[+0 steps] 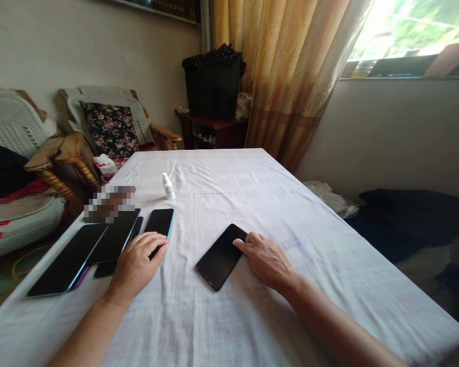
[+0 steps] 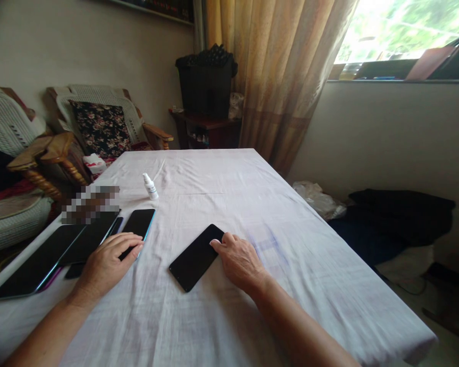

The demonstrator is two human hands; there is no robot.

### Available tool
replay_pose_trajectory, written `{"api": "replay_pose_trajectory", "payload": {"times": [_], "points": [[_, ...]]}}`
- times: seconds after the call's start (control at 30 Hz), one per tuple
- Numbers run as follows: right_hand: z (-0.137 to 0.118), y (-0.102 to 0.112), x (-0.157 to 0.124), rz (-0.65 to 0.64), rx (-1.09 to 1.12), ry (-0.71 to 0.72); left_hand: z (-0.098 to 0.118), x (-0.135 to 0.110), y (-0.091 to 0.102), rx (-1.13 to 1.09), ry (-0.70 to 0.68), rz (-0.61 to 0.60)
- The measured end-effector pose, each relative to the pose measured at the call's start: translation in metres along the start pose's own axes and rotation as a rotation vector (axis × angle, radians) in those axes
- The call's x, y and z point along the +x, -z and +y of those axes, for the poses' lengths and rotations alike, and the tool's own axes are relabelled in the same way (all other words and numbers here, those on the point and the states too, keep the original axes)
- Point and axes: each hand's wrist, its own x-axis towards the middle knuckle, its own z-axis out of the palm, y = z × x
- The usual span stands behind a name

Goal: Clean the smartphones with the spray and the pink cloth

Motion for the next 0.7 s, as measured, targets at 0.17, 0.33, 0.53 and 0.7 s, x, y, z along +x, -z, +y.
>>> {"api": "replay_pose_trajectory", "payload": {"times": [0.17,0.33,0.53,0.7], "points": [[0.005,-0.001,0.007,0.003,-0.014,-0.075,-0.001,0.000,0.000,-0.005,-0.001,-0.005],[0.000,-0.002,0.005,0.007,-0.025,-0.071,-0.001,0.000,0.000,-0.004,0.002,0.002],[-0.002,-0.003,0.004,0.010,-0.004,-0.040,0.000,0.001,0.000,-0.016,-0.006,0.010],[0.008,-0.003,0.016,0.037,-0.015,-0.160,-0.001,0.000,-0.001,-0.018,0.001,0.004]]}}
